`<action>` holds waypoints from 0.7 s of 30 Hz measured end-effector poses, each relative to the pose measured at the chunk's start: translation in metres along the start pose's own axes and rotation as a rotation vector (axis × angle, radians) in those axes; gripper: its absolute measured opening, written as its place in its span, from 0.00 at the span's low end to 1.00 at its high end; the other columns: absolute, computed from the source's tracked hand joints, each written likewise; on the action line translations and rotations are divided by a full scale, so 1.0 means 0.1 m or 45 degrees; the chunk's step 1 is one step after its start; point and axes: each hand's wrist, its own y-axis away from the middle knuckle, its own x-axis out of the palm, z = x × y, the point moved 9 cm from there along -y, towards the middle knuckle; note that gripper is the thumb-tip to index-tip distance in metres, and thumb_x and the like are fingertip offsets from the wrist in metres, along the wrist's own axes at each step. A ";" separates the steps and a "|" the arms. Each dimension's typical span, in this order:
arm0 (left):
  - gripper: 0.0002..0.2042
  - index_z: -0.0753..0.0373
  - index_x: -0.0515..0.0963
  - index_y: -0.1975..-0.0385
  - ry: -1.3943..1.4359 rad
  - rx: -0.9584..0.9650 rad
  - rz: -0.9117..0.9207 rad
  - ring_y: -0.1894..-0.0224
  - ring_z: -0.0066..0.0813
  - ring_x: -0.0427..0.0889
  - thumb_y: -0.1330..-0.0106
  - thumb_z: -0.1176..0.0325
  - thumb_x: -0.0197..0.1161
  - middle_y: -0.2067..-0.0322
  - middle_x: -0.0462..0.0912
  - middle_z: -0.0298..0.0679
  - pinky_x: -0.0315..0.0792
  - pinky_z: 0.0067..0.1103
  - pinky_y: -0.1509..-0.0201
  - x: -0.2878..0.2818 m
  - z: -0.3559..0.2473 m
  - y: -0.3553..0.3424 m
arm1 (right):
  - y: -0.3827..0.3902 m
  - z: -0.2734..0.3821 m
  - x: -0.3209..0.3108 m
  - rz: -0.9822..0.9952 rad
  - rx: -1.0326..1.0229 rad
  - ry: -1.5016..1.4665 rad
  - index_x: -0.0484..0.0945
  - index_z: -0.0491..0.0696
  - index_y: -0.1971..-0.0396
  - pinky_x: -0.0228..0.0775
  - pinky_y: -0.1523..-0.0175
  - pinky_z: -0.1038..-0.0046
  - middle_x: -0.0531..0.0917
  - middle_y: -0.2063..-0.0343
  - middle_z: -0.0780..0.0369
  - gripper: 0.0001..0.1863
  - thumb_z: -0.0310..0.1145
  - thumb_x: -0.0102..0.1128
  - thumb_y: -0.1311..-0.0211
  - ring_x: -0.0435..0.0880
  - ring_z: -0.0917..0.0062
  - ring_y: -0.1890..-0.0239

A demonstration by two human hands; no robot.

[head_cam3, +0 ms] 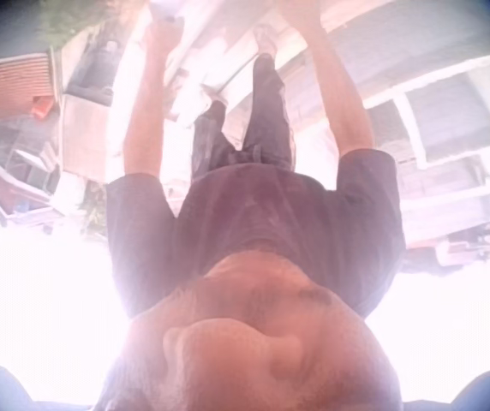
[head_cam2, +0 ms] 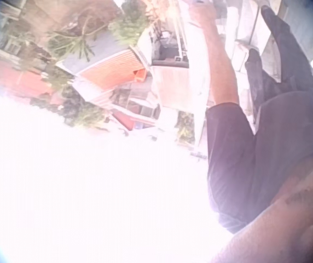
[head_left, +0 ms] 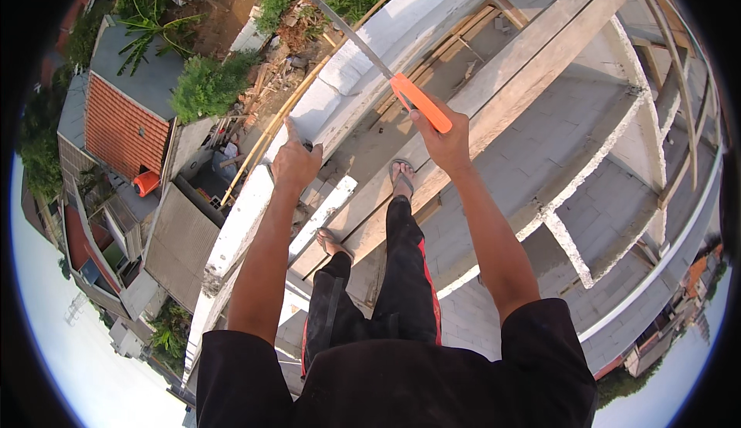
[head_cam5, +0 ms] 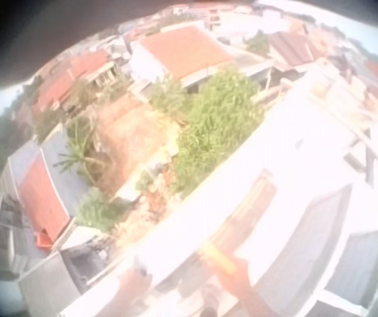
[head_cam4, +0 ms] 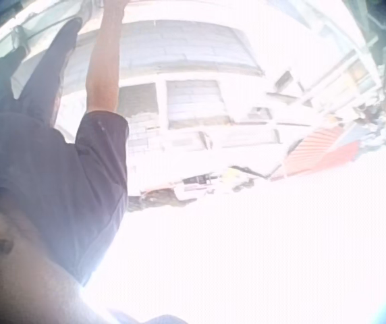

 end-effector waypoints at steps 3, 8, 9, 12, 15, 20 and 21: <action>0.52 0.67 0.39 0.18 0.008 -0.022 0.015 0.48 0.59 0.87 0.32 0.48 0.64 0.52 0.87 0.64 0.79 0.42 0.41 0.05 0.03 -0.03 | -0.02 -0.10 0.11 0.023 -0.015 -0.014 0.84 0.42 0.40 0.76 0.63 0.77 0.90 0.68 0.60 0.20 0.30 0.69 0.31 0.84 0.84 0.70; 0.52 0.67 0.39 0.18 -0.005 -0.001 -0.030 0.48 0.59 0.87 0.32 0.49 0.64 0.52 0.87 0.64 0.79 0.42 0.40 0.01 0.01 0.00 | -0.12 -0.17 0.18 0.111 0.022 0.027 0.84 0.44 0.40 0.78 0.62 0.75 0.90 0.66 0.59 0.21 0.31 0.69 0.31 0.86 0.82 0.69; 0.52 0.67 0.39 0.18 0.002 -0.001 -0.025 0.48 0.59 0.87 0.32 0.49 0.64 0.52 0.87 0.64 0.79 0.42 0.40 0.02 0.01 -0.01 | -0.11 -0.17 0.17 0.110 0.021 0.032 0.83 0.45 0.39 0.77 0.62 0.75 0.90 0.66 0.59 0.21 0.31 0.69 0.30 0.85 0.82 0.70; 0.52 0.67 0.38 0.18 0.007 -0.006 0.003 0.48 0.58 0.87 0.32 0.50 0.64 0.52 0.87 0.63 0.79 0.41 0.40 0.03 0.01 0.01 | -0.02 -0.21 0.14 0.100 0.059 0.049 0.83 0.47 0.39 0.76 0.63 0.76 0.90 0.67 0.59 0.21 0.32 0.69 0.30 0.83 0.81 0.71; 0.51 0.68 0.38 0.18 -0.007 -0.020 0.034 0.48 0.56 0.88 0.31 0.51 0.63 0.51 0.87 0.62 0.79 0.39 0.39 -0.02 0.01 0.03 | 0.40 -0.48 -0.05 0.075 0.178 0.137 0.83 0.47 0.38 0.75 0.63 0.75 0.89 0.68 0.60 0.22 0.32 0.69 0.30 0.80 0.81 0.73; 0.51 0.63 0.38 0.17 0.033 -0.048 0.047 0.48 0.56 0.88 0.31 0.49 0.63 0.51 0.87 0.60 0.79 0.41 0.40 0.07 0.10 0.00 | 1.53 -0.04 -0.93 0.055 0.406 0.266 0.81 0.40 0.38 0.73 0.64 0.75 0.88 0.69 0.60 0.24 0.37 0.66 0.28 0.77 0.83 0.71; 0.51 0.63 0.37 0.17 0.041 -0.026 0.016 0.47 0.55 0.87 0.31 0.49 0.63 0.50 0.87 0.60 0.79 0.41 0.39 0.09 0.11 -0.01 | 1.76 0.15 -1.11 -0.009 0.420 0.264 0.81 0.38 0.38 0.72 0.64 0.75 0.87 0.70 0.61 0.26 0.40 0.64 0.27 0.76 0.83 0.71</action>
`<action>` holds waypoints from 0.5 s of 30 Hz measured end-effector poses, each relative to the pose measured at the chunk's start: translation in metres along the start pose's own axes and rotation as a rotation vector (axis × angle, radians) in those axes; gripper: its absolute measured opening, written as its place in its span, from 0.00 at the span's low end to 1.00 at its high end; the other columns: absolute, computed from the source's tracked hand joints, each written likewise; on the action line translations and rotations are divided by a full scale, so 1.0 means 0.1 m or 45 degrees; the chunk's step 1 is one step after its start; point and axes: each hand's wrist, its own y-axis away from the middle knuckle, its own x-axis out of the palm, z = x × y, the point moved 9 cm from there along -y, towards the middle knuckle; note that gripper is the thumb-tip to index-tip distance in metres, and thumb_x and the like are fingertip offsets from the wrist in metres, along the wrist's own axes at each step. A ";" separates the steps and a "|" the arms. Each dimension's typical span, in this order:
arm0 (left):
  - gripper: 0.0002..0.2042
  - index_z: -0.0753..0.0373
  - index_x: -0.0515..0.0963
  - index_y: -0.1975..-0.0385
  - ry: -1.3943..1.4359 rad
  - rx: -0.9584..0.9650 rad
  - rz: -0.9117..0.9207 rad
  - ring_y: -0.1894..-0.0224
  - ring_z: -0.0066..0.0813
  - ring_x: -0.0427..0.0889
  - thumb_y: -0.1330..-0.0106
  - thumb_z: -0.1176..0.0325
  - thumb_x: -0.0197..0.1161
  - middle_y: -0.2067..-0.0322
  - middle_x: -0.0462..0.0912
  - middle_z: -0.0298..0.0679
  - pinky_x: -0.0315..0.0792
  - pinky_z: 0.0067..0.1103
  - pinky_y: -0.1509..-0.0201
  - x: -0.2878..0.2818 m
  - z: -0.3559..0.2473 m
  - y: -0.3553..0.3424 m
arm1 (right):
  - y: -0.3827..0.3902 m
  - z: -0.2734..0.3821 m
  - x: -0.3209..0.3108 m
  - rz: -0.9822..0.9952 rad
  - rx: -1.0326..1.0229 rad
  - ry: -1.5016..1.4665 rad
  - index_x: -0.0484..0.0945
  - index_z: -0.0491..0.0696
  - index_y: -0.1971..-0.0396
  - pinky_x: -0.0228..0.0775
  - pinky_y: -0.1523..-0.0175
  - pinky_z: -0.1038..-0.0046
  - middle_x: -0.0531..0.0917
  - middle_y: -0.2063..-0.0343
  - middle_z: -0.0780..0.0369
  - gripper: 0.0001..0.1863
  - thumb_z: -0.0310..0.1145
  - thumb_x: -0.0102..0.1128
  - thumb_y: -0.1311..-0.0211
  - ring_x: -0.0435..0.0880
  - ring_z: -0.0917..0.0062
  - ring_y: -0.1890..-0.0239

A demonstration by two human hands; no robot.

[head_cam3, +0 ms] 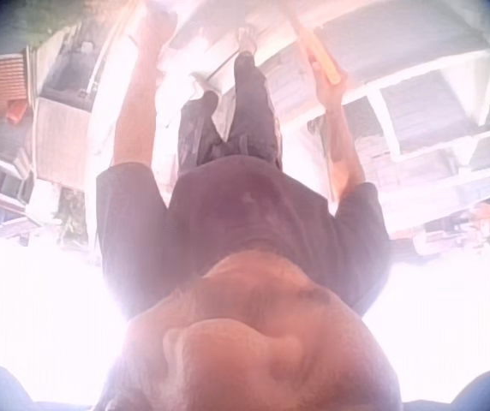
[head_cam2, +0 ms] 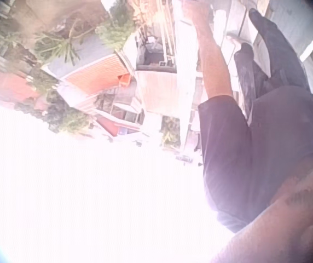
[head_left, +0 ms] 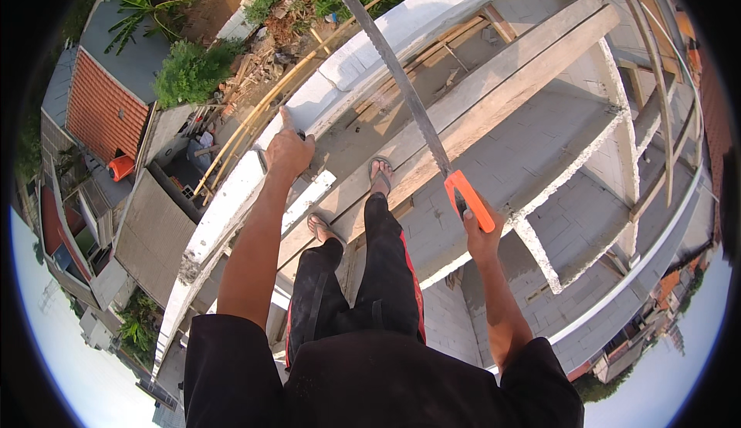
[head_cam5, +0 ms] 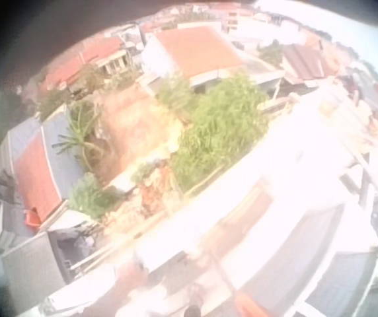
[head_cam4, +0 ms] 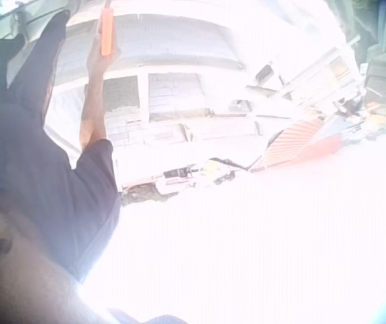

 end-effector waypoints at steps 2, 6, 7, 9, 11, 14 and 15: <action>0.52 0.62 0.36 0.17 0.008 0.011 0.004 0.45 0.54 0.87 0.30 0.49 0.63 0.49 0.87 0.60 0.79 0.40 0.38 0.01 0.00 -0.02 | 0.38 0.12 -0.37 -0.100 0.031 0.034 0.81 0.37 0.38 0.69 0.66 0.75 0.84 0.72 0.62 0.28 0.44 0.62 0.27 0.75 0.83 0.71; 0.53 0.62 0.34 0.17 0.074 0.010 0.036 0.43 0.54 0.86 0.31 0.50 0.63 0.46 0.86 0.59 0.78 0.40 0.37 0.01 0.03 0.01 | 0.92 0.20 -0.81 -0.244 0.084 0.138 0.81 0.36 0.40 0.63 0.70 0.74 0.76 0.78 0.66 0.29 0.46 0.60 0.26 0.71 0.84 0.75; 0.53 0.62 0.34 0.17 0.092 0.018 0.040 0.42 0.53 0.86 0.31 0.50 0.64 0.46 0.86 0.58 0.78 0.40 0.37 0.00 0.05 0.01 | 1.03 0.20 -0.83 -0.287 0.099 0.132 0.82 0.36 0.41 0.62 0.71 0.74 0.74 0.80 0.66 0.28 0.46 0.59 0.26 0.70 0.84 0.76; 0.53 0.63 0.33 0.18 0.103 0.044 0.037 0.42 0.53 0.85 0.32 0.51 0.64 0.46 0.86 0.57 0.78 0.40 0.37 -0.04 0.04 0.02 | 1.31 0.29 -0.85 -0.347 0.150 0.152 0.83 0.36 0.47 0.60 0.72 0.75 0.72 0.81 0.67 0.26 0.46 0.59 0.26 0.69 0.84 0.77; 0.53 0.65 0.33 0.18 0.115 0.056 0.032 0.42 0.53 0.85 0.32 0.52 0.63 0.46 0.86 0.57 0.78 0.40 0.37 -0.02 0.05 -0.01 | 1.61 0.39 -0.80 -0.451 0.255 0.008 0.80 0.39 0.66 0.59 0.73 0.77 0.71 0.83 0.69 0.23 0.48 0.59 0.25 0.68 0.85 0.79; 0.53 0.67 0.32 0.18 0.109 0.094 0.050 0.43 0.53 0.86 0.32 0.54 0.62 0.47 0.86 0.58 0.78 0.40 0.38 0.02 0.02 -0.04 | 1.98 0.49 -0.75 -0.492 0.278 -0.069 0.74 0.44 0.74 0.57 0.76 0.77 0.70 0.84 0.70 0.24 0.49 0.58 0.23 0.67 0.85 0.81; 0.53 0.67 0.32 0.18 0.115 0.090 0.072 0.43 0.53 0.86 0.32 0.54 0.62 0.47 0.86 0.58 0.78 0.40 0.38 0.09 0.05 -0.04 | 1.99 0.59 -0.69 -0.515 0.258 -0.075 0.69 0.45 0.80 0.57 0.78 0.76 0.69 0.85 0.65 0.27 0.46 0.52 0.18 0.65 0.82 0.84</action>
